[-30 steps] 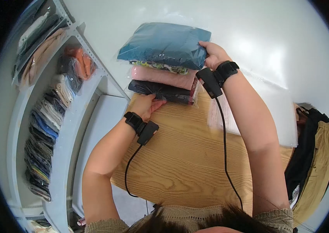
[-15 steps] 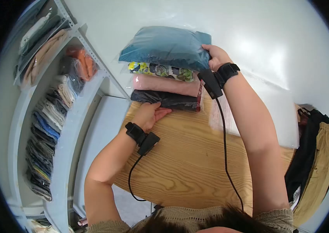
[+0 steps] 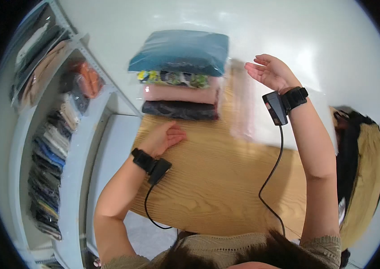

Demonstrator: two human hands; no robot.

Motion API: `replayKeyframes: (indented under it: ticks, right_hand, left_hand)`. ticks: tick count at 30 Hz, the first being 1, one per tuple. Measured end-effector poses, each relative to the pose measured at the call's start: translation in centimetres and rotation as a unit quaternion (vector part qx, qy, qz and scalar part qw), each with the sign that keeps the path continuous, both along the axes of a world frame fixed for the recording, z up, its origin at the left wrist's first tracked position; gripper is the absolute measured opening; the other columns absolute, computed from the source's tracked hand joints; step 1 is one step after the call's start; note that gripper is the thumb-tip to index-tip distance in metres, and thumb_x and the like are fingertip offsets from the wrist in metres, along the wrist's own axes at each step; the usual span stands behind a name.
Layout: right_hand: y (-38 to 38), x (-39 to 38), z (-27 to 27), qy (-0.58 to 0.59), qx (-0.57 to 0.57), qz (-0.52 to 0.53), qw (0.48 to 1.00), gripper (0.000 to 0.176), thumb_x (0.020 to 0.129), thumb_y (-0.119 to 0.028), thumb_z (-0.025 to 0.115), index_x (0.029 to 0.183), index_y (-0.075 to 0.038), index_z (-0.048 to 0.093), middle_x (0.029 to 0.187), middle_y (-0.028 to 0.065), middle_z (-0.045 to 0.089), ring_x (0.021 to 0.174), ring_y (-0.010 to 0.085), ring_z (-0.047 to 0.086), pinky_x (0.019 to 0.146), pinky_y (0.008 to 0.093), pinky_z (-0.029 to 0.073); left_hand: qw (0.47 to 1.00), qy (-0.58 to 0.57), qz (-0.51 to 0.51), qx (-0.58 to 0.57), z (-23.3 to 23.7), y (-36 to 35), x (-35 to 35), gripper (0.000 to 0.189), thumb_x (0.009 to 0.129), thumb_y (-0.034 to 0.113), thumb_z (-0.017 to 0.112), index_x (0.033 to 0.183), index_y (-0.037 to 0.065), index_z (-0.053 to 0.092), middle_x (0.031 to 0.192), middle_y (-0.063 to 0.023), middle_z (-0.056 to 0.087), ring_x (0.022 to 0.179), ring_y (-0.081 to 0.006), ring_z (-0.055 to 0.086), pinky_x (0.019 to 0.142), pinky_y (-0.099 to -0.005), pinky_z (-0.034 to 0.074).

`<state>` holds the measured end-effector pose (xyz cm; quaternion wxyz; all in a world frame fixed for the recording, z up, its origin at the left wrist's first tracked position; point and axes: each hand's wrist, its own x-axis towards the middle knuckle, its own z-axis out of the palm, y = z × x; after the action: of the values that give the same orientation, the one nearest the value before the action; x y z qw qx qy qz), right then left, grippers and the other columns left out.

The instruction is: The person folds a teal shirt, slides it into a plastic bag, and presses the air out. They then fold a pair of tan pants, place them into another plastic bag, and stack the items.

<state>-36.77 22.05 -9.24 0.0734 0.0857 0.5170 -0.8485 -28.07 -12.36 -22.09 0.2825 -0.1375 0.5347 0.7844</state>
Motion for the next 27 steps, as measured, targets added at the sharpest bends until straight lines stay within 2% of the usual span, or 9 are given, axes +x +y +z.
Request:
replayKeyframes:
  ticks: [4, 6, 9, 13, 18, 22, 23, 25, 27]
  right_hand:
    - [6.9, 6.9, 1.0, 0.016, -0.009, -0.038, 0.999, 0.024, 0.093, -0.006, 0.045, 0.111, 0.009, 0.039, 0.11, 0.0239, 0.047, 0.1, 0.0306, 0.056, 0.087, 0.0377, 0.053]
    - [10.0, 10.4, 2.0, 0.015, -0.005, -0.097, 0.995, 0.026, 0.095, -0.007, 0.041, 0.115, 0.009, 0.04, 0.114, 0.0242, 0.048, 0.103, 0.0277, 0.055, 0.092, 0.035, 0.051]
    - [15.4, 16.9, 4.1, 0.037, 0.016, -0.24, 0.97, 0.023, 0.096, -0.009, 0.041, 0.112, 0.008, 0.042, 0.115, 0.023, 0.048, 0.104, 0.0278, 0.053, 0.092, 0.0343, 0.05]
    - [24.2, 25.2, 5.2, 0.048, -0.022, -0.32, 0.946, 0.023, 0.095, -0.009, 0.041, 0.111, 0.008, 0.042, 0.12, 0.023, 0.047, 0.103, 0.0303, 0.053, 0.09, 0.0371, 0.049]
    - [34.5, 33.4, 4.6, 0.039, -0.086, -0.45, 0.888, 0.022, 0.094, -0.008, 0.041, 0.106, 0.011, 0.038, 0.095, 0.0223, 0.049, 0.062, 0.0213, 0.048, 0.063, 0.034, 0.049]
    - [41.1, 38.7, 4.5, 0.035, 0.259, -0.599, 0.757, 0.017, 0.085, -0.008, 0.056, 0.096, 0.005, 0.053, 0.083, 0.0171, 0.056, 0.068, 0.0261, 0.058, 0.053, 0.0328, 0.049]
    - [48.0, 40.5, 2.4, 0.038, 0.256, -0.599, 0.758, 0.017, 0.085, -0.008, 0.056, 0.096, 0.005, 0.053, 0.083, 0.0171, 0.056, 0.068, 0.0261, 0.058, 0.053, 0.0328, 0.049]
    - [59.4, 40.0, -1.5, -0.119, 0.58, -0.508, 0.626, 0.023, 0.08, -0.013, 0.064, 0.094, 0.005, 0.059, 0.083, 0.0149, 0.059, 0.07, 0.0259, 0.059, 0.056, 0.0343, 0.049]
    - [53.3, 39.9, 0.4, -0.157, 0.54, -0.54, 0.626, 0.024, 0.079, -0.018, 0.063, 0.091, 0.002, 0.064, 0.084, 0.0126, 0.064, 0.074, 0.0235, 0.062, 0.063, 0.034, 0.049]
  left_hand:
    - [0.993, 0.093, -0.013, -0.069, 1.0, 1.5, 2.7, 0.019, 0.092, 0.018, 0.055, 0.103, 0.003, 0.056, 0.092, -0.0123, 0.063, 0.086, -0.0232, 0.062, 0.078, -0.0318, 0.052]
    - [0.988, 0.151, -0.03, -0.029, 0.8, 1.0, 3.0, 0.018, 0.092, 0.018, 0.056, 0.105, 0.006, 0.057, 0.091, -0.0089, 0.063, 0.083, -0.0193, 0.062, 0.074, -0.029, 0.052]
    - [0.992, 0.123, -0.012, 0.008, -0.3, 1.2, 2.7, 0.018, 0.092, 0.016, 0.054, 0.106, 0.005, 0.056, 0.089, -0.007, 0.063, 0.079, -0.0174, 0.062, 0.068, -0.0261, 0.052]
    - [0.991, 0.127, -0.023, 0.026, 0.8, 3.6, 5.0, 0.017, 0.092, 0.014, 0.053, 0.106, 0.005, 0.056, 0.089, -0.0052, 0.063, 0.077, -0.0151, 0.061, 0.062, -0.0232, 0.05]
    - [0.988, 0.126, -0.069, 0.053, 1.5, 6.4, 6.6, 0.017, 0.092, 0.015, 0.053, 0.105, 0.006, 0.056, 0.088, -0.0041, 0.063, 0.075, -0.0141, 0.061, 0.061, -0.0227, 0.049]
    - [0.988, 0.119, -0.092, 0.033, 3.1, 8.0, 8.5, 0.016, 0.091, 0.015, 0.053, 0.104, 0.007, 0.055, 0.089, -0.0038, 0.063, 0.075, -0.0134, 0.061, 0.061, -0.0227, 0.049]
    - [0.988, 0.123, -0.091, 0.032, 3.5, 8.2, 9.0, 0.016, 0.091, 0.015, 0.053, 0.104, 0.007, 0.055, 0.089, -0.0038, 0.063, 0.075, -0.0134, 0.061, 0.061, -0.0227, 0.049]
    - [0.987, 0.129, -0.092, 0.018, 4.2, 8.3, 10.1, 0.016, 0.091, 0.017, 0.055, 0.104, 0.008, 0.057, 0.087, -0.0017, 0.063, 0.075, -0.0131, 0.06, 0.063, -0.0232, 0.048]
    - [0.987, 0.132, -0.089, 0.015, 4.6, 8.5, 10.9, 0.016, 0.091, 0.016, 0.054, 0.104, 0.008, 0.056, 0.087, -0.0025, 0.063, 0.074, -0.0129, 0.06, 0.062, -0.0226, 0.048]
